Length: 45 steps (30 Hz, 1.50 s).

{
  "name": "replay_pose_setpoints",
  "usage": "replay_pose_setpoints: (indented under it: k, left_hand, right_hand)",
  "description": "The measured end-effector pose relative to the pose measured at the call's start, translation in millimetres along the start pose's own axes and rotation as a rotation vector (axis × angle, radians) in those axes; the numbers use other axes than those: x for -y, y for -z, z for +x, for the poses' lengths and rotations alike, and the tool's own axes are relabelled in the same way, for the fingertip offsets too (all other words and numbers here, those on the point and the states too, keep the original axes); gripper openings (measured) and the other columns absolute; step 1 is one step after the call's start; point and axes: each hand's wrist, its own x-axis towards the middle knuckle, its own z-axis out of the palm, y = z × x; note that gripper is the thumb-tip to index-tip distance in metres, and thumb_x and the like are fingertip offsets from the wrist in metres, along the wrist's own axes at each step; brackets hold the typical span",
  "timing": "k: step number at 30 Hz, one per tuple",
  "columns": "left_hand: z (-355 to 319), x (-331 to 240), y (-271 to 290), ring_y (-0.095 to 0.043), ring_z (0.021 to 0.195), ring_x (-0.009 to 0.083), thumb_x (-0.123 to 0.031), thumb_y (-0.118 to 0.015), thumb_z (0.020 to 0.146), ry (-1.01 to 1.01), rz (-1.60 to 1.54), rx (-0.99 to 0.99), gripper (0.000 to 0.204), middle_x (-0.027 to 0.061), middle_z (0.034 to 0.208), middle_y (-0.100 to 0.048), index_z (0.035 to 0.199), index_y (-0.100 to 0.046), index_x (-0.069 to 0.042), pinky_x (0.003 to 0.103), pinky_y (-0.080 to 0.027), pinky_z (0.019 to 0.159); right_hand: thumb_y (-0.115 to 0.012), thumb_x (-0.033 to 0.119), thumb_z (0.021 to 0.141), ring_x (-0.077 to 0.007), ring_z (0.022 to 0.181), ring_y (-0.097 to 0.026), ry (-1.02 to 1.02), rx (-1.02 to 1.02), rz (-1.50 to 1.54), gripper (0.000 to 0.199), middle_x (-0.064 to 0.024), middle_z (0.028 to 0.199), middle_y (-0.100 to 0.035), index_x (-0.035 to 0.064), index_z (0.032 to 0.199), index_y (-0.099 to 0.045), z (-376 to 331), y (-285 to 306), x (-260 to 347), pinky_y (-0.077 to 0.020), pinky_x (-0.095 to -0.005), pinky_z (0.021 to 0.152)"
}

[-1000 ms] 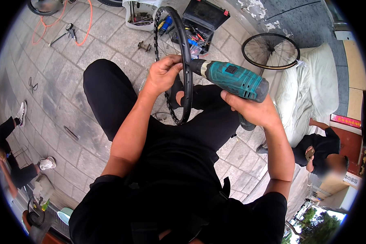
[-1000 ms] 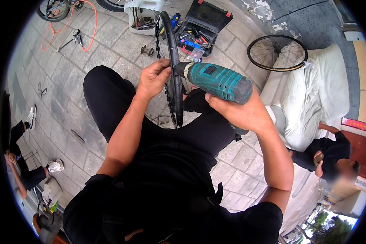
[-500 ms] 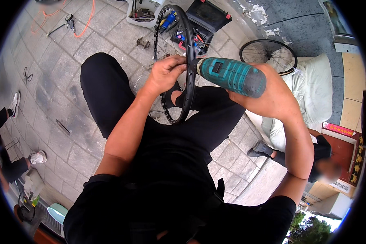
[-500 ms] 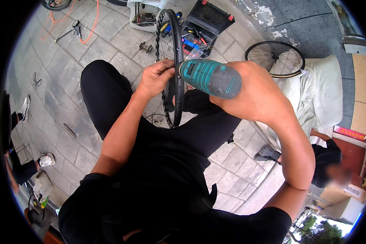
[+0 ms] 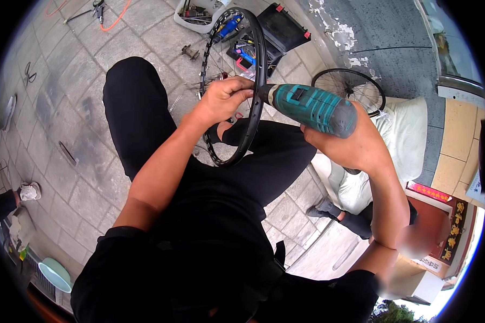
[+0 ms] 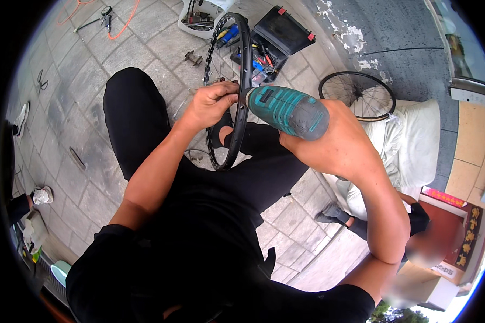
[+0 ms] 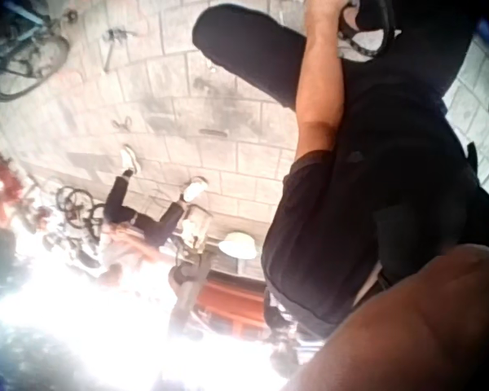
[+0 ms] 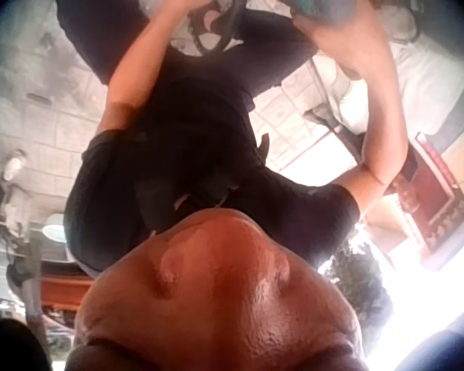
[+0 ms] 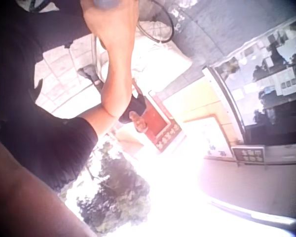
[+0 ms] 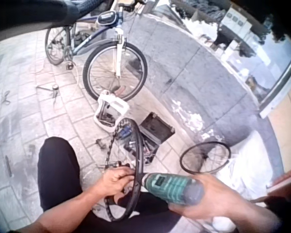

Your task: The person uses a cordless drill to attach a chain to a bicycle wheel rim while seated on the floor. They then remove the chain and handle small metal parts from the floor.

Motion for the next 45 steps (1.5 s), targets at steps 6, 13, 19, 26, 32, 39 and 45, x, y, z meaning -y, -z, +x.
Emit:
replay_pose_setpoints:
  k: [6,13,19,26,32,39,45]
  left_hand:
    - [0,4,-5,-0.071,0.097,0.0219,0.001,-0.069,0.094,-0.024,-0.04,-0.024,0.011,0.0156,0.105,-0.074,0.105,-0.071,0.005,0.033,-0.056,0.088]
    - [-2,3,-8,-0.071,0.091,0.0192,-0.002,-0.07,0.093,-0.042,-0.044,-0.072,0.014,0.0116,0.1,-0.075,0.107,-0.073,0.003,0.031,-0.056,0.082]
    - [-5,-1,-12,-0.072,0.091,0.0245,-0.006,-0.071,0.095,-0.083,0.022,-0.07,0.014,0.0127,0.101,-0.074,0.106,-0.072,0.003,0.033,-0.056,0.082]
    - [-6,0,-16,-0.072,0.089,0.0273,-0.008,-0.07,0.095,-0.116,0.055,-0.113,0.015,0.0137,0.097,-0.072,0.107,-0.072,0.001,0.035,-0.057,0.079]
    - [-7,-2,-15,-0.072,0.088,0.029,-0.007,-0.07,0.095,-0.063,0.049,-0.117,0.015,0.0154,0.097,-0.072,0.107,-0.072,0.002,0.036,-0.057,0.079]
    - [-7,-5,-14,-0.074,0.088,0.0297,-0.008,-0.072,0.092,-0.032,0.083,-0.129,0.015,0.0156,0.097,-0.074,0.104,-0.073,0.001,0.036,-0.058,0.078]
    - [-7,-8,-14,-0.074,0.085,0.0283,-0.006,-0.072,0.092,-0.044,0.093,-0.152,0.014,0.0151,0.094,-0.074,0.103,-0.072,0.001,0.036,-0.058,0.075]
  right_hand:
    - [-0.078,0.019,0.08,-0.0297,0.071,-0.073,0.039,-0.068,0.099,0.022,-0.0172,0.077,-0.073,0.0007,0.092,-0.074,-2,-6,-2,-0.0562,-0.038,0.071]
    - [-0.076,0.012,0.082,-0.0171,0.075,-0.073,0.052,-0.07,0.125,0.018,-0.0096,0.083,-0.076,0.0032,0.098,-0.076,-4,-10,4,-0.0562,-0.0329,0.074]
    - [-0.074,0.007,0.083,-0.0121,0.079,-0.072,0.004,-0.02,0.153,0.018,-0.0065,0.086,-0.076,0.0031,0.1,-0.076,-6,-6,9,-0.0555,-0.0298,0.076]
    - [-0.075,0.005,0.083,-0.0113,0.079,-0.071,-0.023,-0.043,0.132,0.018,-0.0052,0.087,-0.077,0.0032,0.101,-0.076,-7,-7,11,-0.0556,-0.0298,0.076]
    - [-0.075,0.005,0.083,-0.012,0.08,-0.072,0.027,-0.047,0.121,0.017,-0.0057,0.087,-0.077,0.0033,0.101,-0.076,-5,-7,14,-0.0559,-0.0302,0.077]
    - [-0.075,0.006,0.083,-0.0125,0.08,-0.073,0.04,-0.036,0.109,0.018,-0.0067,0.087,-0.077,0.0033,0.101,-0.076,-5,-7,12,-0.056,-0.0302,0.076]
    - [-0.075,0.006,0.083,-0.0123,0.079,-0.072,0.02,-0.045,0.138,0.018,-0.0063,0.086,-0.077,0.0039,0.101,-0.076,-7,-8,13,-0.0559,-0.03,0.076]
